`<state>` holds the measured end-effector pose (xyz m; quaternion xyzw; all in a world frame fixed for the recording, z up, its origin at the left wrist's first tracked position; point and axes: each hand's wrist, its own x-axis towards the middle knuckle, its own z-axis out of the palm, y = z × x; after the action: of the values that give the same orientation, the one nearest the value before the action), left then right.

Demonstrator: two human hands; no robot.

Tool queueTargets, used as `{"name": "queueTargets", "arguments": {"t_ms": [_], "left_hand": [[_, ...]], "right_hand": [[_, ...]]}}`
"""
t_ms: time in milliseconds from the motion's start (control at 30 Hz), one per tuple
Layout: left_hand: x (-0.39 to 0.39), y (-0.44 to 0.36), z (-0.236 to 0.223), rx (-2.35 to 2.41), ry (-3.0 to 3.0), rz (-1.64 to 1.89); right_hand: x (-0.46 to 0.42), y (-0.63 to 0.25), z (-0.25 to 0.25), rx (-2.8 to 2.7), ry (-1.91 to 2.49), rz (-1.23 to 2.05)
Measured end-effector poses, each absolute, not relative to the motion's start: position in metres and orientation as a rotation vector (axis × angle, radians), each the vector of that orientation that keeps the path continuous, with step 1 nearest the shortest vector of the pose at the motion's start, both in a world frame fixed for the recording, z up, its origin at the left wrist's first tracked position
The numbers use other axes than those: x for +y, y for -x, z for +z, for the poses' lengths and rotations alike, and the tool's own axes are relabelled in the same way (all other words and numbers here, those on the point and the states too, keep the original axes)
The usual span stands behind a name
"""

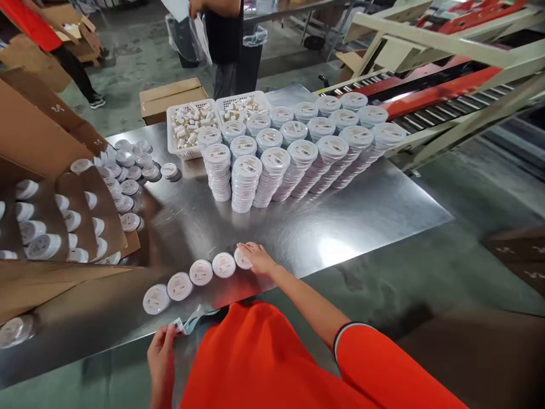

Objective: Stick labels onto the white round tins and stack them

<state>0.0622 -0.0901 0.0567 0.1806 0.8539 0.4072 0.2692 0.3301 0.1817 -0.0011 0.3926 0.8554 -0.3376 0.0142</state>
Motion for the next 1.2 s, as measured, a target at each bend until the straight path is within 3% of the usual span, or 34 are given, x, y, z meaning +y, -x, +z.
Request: {"name": "queueTargets", "arguments": {"t_ms": [233,400,500,667,1200], "left_hand": [[-0.048,-0.101,0.069,2.15,-0.548,1.12],[-0.004,-0.137,0.08,1.95,-0.608,1.216],[0.01,-0.15,0.082,1.861,-0.609,1.221],[0.014,-0.16,0.076,1.726,-0.547,1.249],[0.013,-0.175,0.058,1.688,-0.59,1.181]], "right_hand": [[0.169,-0.321,0.021,2.679,-1.365,-1.246],[0.117,-0.29,0.05,2.421,-1.281,-2.249],[0.09,-0.274,0.061,2.142,-1.35,-2.517],[0.082,-0.275,0.066,1.885,-1.548,-2.662],[0.079,-0.294,0.055,1.908,-1.787,-2.567]]}}
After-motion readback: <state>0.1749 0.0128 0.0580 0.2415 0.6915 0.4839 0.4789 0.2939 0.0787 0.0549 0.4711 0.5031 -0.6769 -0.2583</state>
